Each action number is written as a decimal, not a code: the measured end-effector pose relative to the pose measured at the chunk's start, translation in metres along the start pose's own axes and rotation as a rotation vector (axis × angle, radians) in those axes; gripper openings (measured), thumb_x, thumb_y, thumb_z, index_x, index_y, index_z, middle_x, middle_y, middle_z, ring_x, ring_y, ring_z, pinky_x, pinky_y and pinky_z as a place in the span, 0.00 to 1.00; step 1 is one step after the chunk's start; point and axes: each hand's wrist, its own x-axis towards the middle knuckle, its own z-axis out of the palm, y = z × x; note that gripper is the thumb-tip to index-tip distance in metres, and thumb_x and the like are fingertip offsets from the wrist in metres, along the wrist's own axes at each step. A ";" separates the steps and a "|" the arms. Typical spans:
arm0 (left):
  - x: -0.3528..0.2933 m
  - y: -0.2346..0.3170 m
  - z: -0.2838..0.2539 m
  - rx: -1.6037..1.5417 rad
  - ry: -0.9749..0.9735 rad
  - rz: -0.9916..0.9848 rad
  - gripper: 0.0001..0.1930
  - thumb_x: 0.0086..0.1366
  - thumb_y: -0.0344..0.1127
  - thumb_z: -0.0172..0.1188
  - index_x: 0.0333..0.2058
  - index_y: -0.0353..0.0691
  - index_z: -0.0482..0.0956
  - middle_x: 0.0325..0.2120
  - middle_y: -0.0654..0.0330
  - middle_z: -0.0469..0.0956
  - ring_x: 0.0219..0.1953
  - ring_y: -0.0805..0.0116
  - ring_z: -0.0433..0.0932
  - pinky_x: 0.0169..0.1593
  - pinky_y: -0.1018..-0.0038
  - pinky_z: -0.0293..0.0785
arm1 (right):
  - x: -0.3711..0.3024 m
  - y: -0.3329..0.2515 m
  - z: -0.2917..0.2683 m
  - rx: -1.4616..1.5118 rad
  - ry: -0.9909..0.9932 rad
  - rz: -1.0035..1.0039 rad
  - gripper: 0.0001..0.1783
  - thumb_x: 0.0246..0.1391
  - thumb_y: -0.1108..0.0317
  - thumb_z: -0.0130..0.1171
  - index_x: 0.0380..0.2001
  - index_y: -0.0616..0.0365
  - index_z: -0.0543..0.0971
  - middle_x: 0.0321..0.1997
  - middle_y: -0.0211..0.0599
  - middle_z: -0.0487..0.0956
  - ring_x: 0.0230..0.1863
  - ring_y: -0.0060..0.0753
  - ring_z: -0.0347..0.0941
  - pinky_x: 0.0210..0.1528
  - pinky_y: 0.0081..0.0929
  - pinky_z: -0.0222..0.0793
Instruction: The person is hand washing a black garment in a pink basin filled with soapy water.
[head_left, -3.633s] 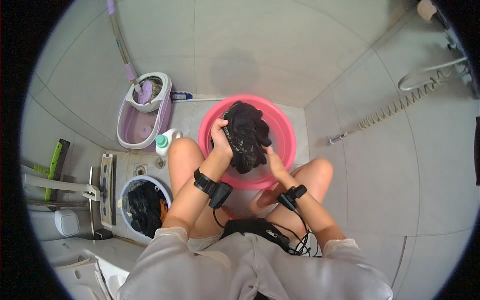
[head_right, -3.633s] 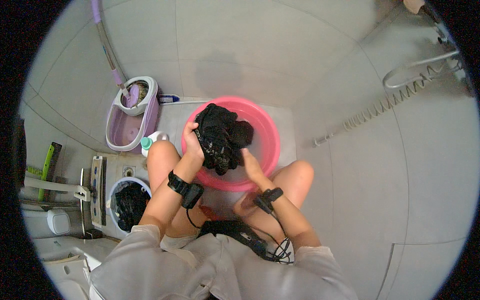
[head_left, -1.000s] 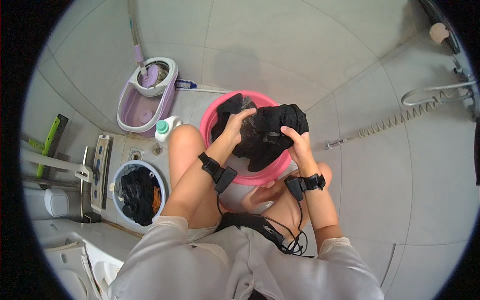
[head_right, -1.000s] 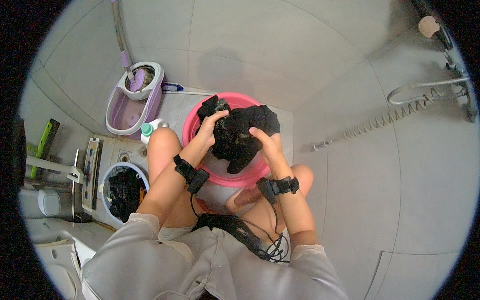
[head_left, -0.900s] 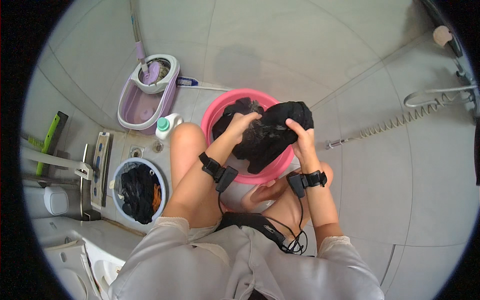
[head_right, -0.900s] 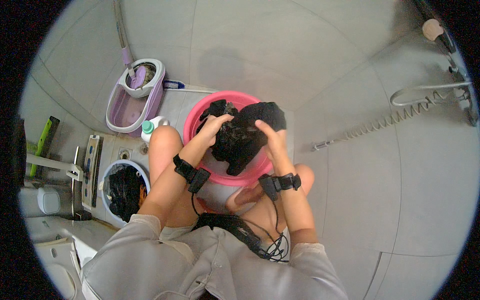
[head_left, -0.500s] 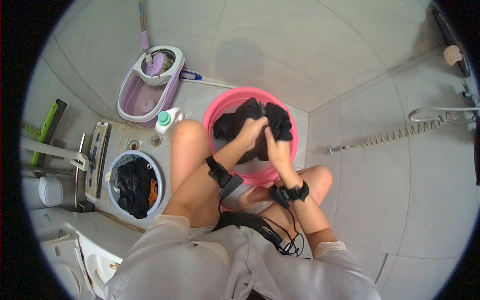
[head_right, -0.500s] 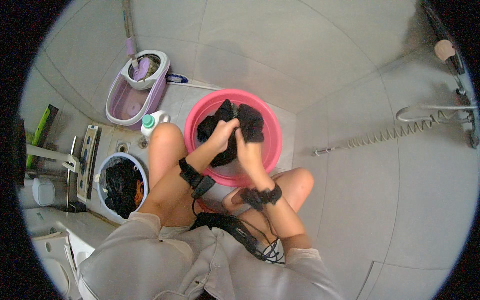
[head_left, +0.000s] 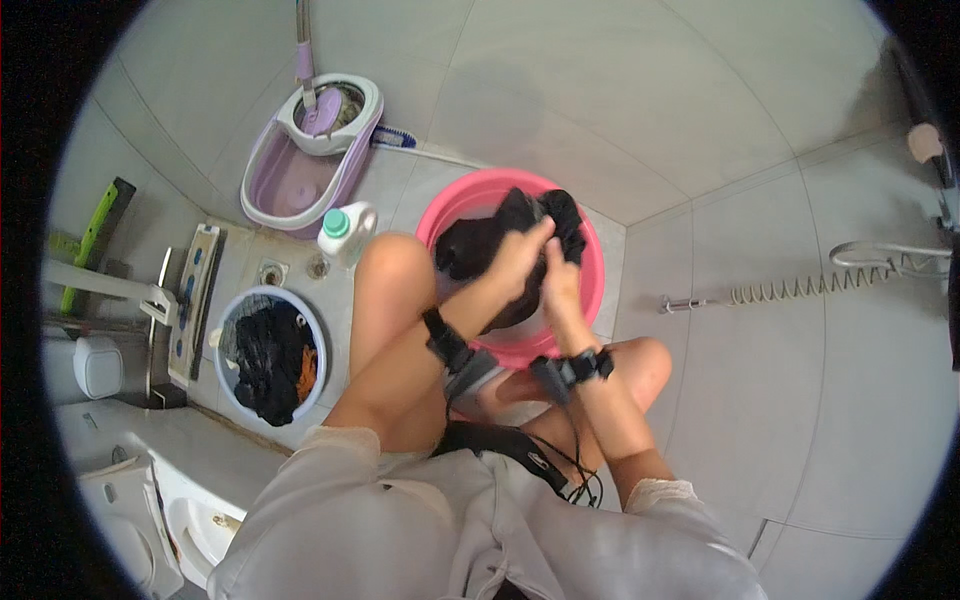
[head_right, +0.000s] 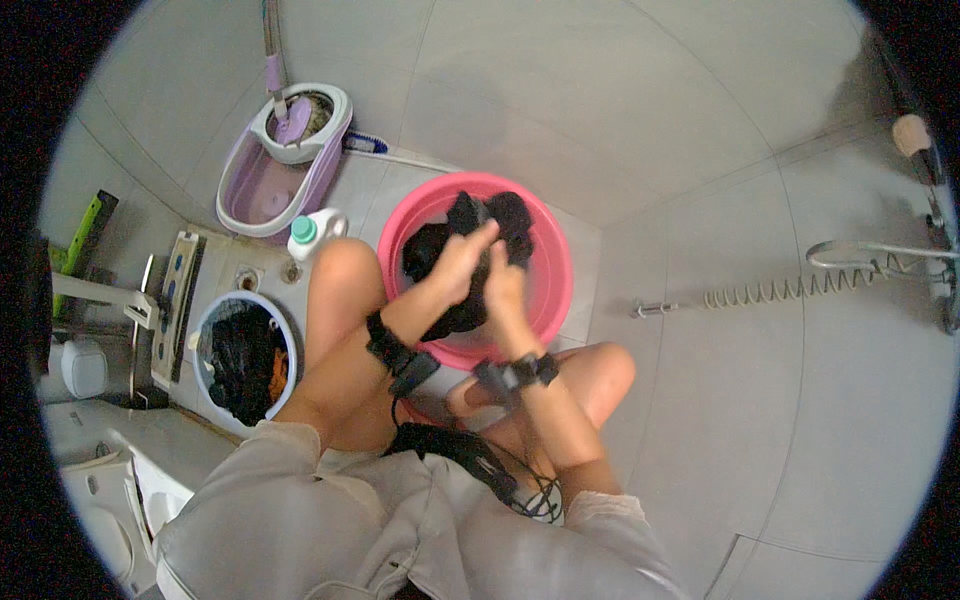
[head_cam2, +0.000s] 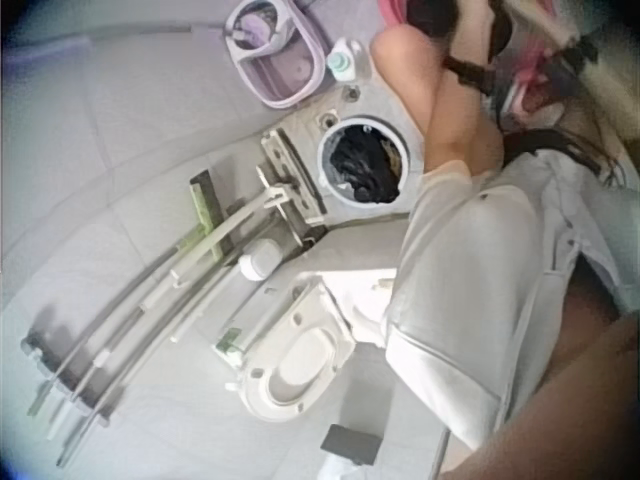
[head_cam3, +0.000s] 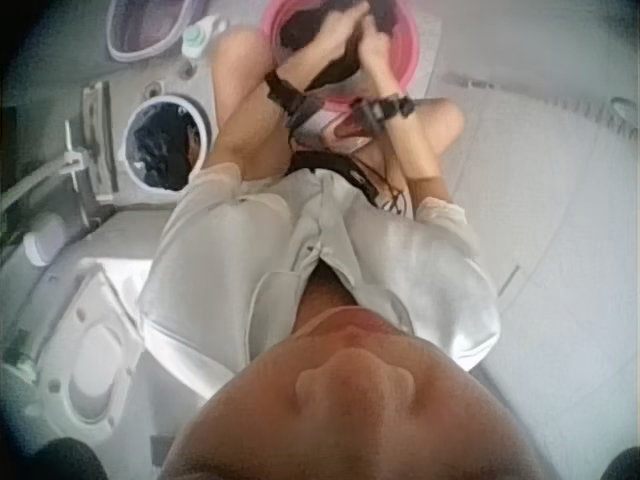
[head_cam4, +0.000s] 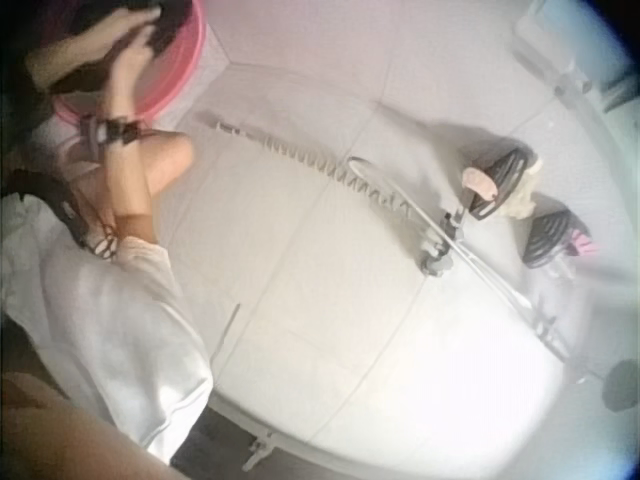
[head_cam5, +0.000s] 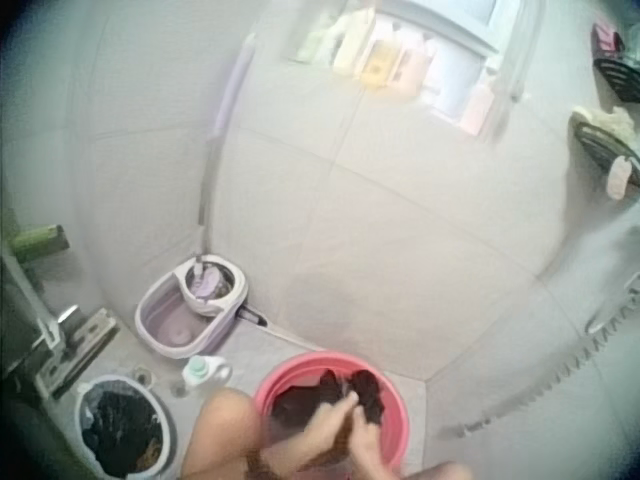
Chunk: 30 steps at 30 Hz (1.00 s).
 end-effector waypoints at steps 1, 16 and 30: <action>0.003 0.014 -0.004 -0.175 -0.076 -0.080 0.15 0.57 0.37 0.52 0.35 0.28 0.73 0.32 0.55 0.74 0.34 0.68 0.72 0.38 0.73 0.67 | -0.016 0.006 0.010 -0.011 -0.002 0.007 0.29 0.52 0.49 0.43 0.34 0.72 0.72 0.28 0.38 0.73 0.25 0.28 0.66 0.28 0.28 0.62; -0.029 -0.017 0.016 -0.003 -0.139 0.112 0.15 0.57 0.36 0.53 0.40 0.32 0.71 0.36 0.63 0.73 0.38 0.75 0.69 0.43 0.78 0.63 | 0.015 -0.029 -0.022 0.494 -0.094 -0.017 0.20 0.53 0.56 0.44 0.33 0.67 0.73 0.28 0.37 0.74 0.28 0.28 0.69 0.31 0.25 0.65; 0.009 -0.012 -0.019 0.051 -0.061 0.066 0.13 0.58 0.36 0.50 0.31 0.29 0.74 0.27 0.57 0.75 0.28 0.71 0.73 0.34 0.77 0.68 | -0.034 -0.034 -0.006 -0.042 -0.134 0.157 0.25 0.53 0.55 0.45 0.41 0.69 0.69 0.38 0.41 0.73 0.38 0.31 0.67 0.39 0.27 0.62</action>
